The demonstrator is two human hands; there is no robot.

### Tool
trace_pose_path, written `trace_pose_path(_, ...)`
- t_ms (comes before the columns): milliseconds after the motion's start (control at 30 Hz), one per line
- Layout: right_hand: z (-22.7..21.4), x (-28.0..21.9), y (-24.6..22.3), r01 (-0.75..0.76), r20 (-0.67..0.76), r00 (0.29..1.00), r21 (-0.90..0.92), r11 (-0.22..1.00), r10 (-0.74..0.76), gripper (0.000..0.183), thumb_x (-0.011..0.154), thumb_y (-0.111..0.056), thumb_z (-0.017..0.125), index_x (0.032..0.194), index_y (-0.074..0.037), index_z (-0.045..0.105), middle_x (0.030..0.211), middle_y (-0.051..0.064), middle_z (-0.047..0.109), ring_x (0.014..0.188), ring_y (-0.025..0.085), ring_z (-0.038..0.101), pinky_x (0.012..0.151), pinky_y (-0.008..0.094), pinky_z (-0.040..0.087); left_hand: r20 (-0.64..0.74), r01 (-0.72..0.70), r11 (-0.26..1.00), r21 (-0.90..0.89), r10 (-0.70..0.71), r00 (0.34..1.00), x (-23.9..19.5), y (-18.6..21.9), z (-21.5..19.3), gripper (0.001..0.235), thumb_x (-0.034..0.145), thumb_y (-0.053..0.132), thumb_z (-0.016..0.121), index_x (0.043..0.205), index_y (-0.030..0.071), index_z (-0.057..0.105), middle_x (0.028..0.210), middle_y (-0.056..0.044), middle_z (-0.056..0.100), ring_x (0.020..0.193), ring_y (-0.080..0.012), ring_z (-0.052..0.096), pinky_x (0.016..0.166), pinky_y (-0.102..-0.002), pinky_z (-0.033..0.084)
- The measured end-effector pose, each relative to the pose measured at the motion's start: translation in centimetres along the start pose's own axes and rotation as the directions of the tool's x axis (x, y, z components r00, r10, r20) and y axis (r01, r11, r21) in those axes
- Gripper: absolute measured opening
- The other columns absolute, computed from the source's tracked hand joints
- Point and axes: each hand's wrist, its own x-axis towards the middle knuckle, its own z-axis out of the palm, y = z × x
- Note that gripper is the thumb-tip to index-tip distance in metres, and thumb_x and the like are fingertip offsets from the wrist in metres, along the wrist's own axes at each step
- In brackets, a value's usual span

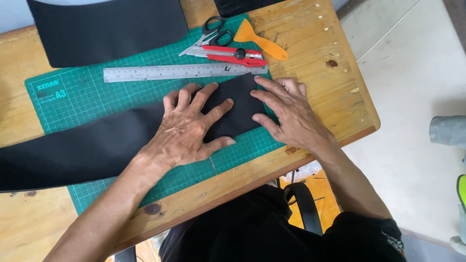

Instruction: The person aligns a black fabric strip on a green cutting mat, measures it with a metal ruler, and cuts a rectangular piece using a red utility knife. The cut piece is then lifted and set aside.

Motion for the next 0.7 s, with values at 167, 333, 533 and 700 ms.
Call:
trace_pose_path(167,-0.4,0.7,1.0,-0.019,0.097,0.995,0.027,0.999,0.016,0.053,0.102,-0.048,0.056,0.138,-0.009,0.055,0.164,0.012,0.039,0.124,0.035,0.047,0.088,0.050,0.038,0.027,0.032,0.999,-0.034,-0.031,0.999,0.3,0.1,-0.2,0.078,0.087,0.073,0.062,0.148,0.025,0.056,0.153,-0.018,0.044,0.128,-0.0440,0.043,0.089,-0.060,0.037)
trace_pose_path(333,-0.5,0.6,1.9,-0.049,0.149,0.989,0.162,0.986,0.024,0.061,0.099,-0.051,0.059,0.143,-0.009,0.057,0.165,0.014,0.034,0.124,0.035,0.047,0.091,0.053,0.050,0.050,0.032,0.999,-0.035,-0.030,0.998,0.7,0.4,-0.7,0.080,0.086,0.072,0.063,0.150,0.024,0.054,0.150,-0.017,0.044,0.127,-0.0436,0.042,0.091,-0.061,0.035)
trace_pose_path(533,-0.5,-0.3,3.1,-0.003,0.131,0.991,0.224,0.975,-0.027,0.063,0.098,-0.043,0.067,0.152,-0.015,0.053,0.166,0.009,0.032,0.125,0.032,0.041,0.103,0.055,0.038,0.014,-0.020,0.999,-0.026,0.020,1.000,1.2,0.6,0.1,0.080,0.086,0.064,0.063,0.148,0.014,0.054,0.160,-0.017,0.042,0.140,-0.0429,0.040,0.104,-0.061,0.031)
trace_pose_path(700,-0.1,-0.5,3.7,0.056,0.048,0.996,0.304,0.951,-0.074,0.044,0.103,-0.038,0.061,0.140,-0.017,0.067,0.163,0.013,0.040,0.136,0.035,0.042,0.105,0.052,0.034,0.058,-0.042,0.999,0.009,0.041,0.997,1.3,0.6,0.0,0.071,0.096,0.061,0.053,0.157,0.025,0.048,0.165,-0.017,0.036,0.141,-0.0440,0.038,0.104,-0.059,0.030)
